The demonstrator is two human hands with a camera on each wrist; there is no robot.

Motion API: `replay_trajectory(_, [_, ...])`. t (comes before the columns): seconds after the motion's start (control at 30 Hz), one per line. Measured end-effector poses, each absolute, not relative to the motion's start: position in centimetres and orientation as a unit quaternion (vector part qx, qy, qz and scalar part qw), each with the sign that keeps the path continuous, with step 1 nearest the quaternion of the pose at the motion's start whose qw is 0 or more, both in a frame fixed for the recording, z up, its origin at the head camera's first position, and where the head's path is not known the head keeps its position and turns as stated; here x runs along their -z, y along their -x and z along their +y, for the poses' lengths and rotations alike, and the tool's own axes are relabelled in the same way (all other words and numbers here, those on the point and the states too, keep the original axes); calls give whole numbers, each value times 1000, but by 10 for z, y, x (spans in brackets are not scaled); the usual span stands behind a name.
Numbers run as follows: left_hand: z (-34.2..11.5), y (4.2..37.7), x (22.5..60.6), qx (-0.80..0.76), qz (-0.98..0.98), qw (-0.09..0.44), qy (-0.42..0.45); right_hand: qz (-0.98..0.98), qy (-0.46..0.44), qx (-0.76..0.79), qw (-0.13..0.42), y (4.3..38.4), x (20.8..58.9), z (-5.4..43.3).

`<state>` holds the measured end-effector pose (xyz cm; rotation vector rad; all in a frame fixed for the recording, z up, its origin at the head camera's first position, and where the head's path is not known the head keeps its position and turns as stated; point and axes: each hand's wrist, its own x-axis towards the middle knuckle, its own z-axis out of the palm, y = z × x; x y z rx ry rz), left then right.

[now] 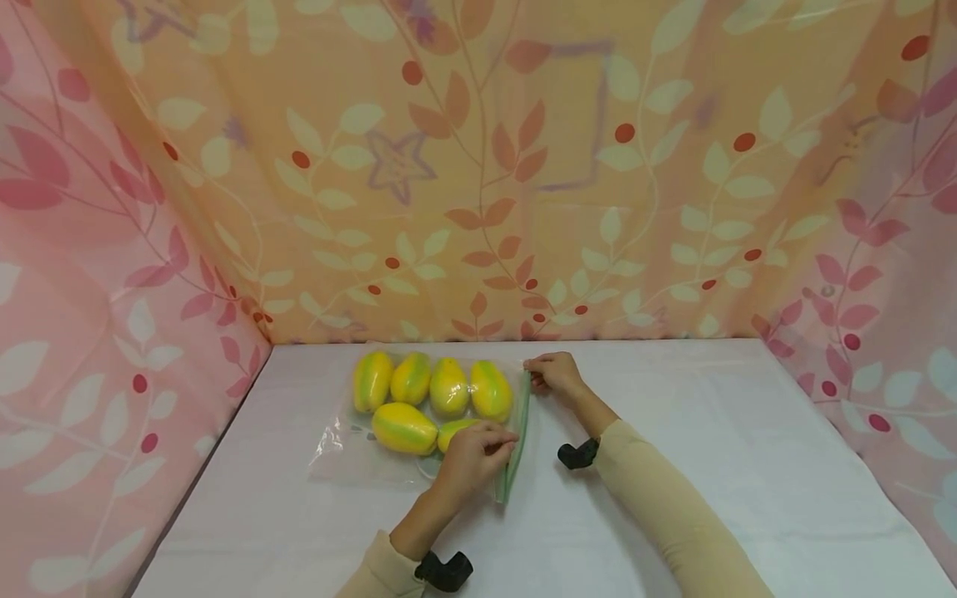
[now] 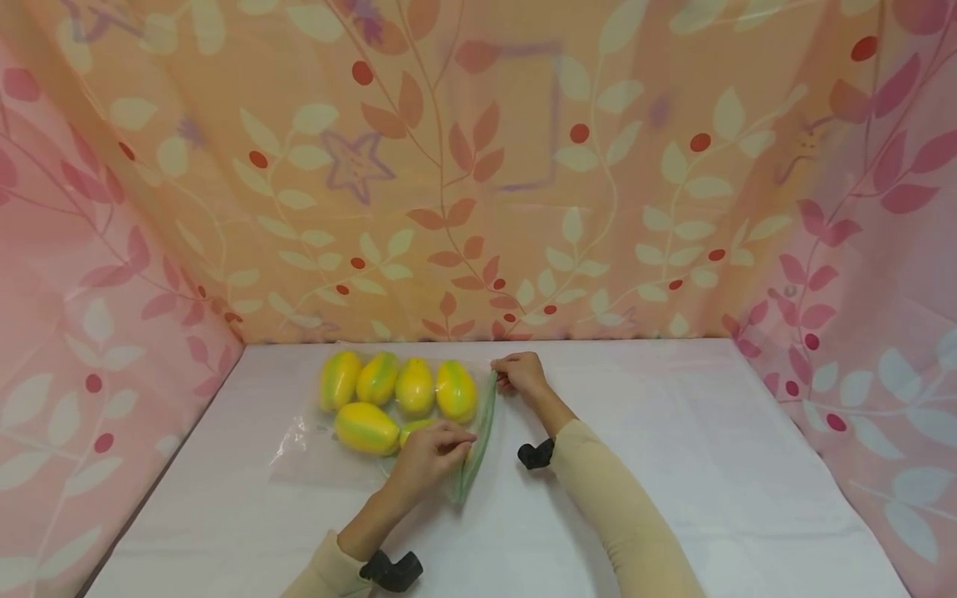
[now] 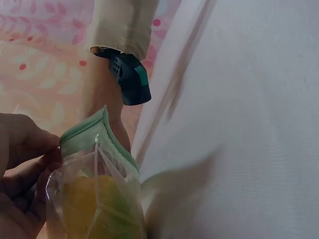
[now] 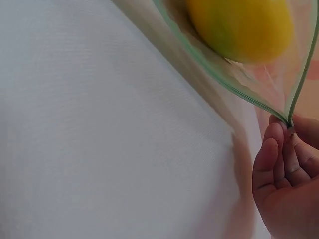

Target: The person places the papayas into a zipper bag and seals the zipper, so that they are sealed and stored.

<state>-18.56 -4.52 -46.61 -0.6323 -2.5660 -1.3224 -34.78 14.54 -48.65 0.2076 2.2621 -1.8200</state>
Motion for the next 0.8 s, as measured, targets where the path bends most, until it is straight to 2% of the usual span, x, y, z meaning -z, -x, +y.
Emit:
replay_trajectory(0.27, [-47, 189, 459, 447, -865, 86, 213, 738, -85, 650, 161, 348, 486, 150])
replay_trajectory(0.4, [-49, 194, 453, 469, -859, 59, 196, 721, -92, 660, 188, 345, 487, 152])
replay_trajectory(0.63, [-54, 211, 438, 495, -854, -17, 160, 721, -88, 658, 198, 344, 488, 152])
replay_trajectory(0.8, [-64, 233, 427, 463, -873, -27, 149, 727, -89, 652, 195, 342, 485, 152])
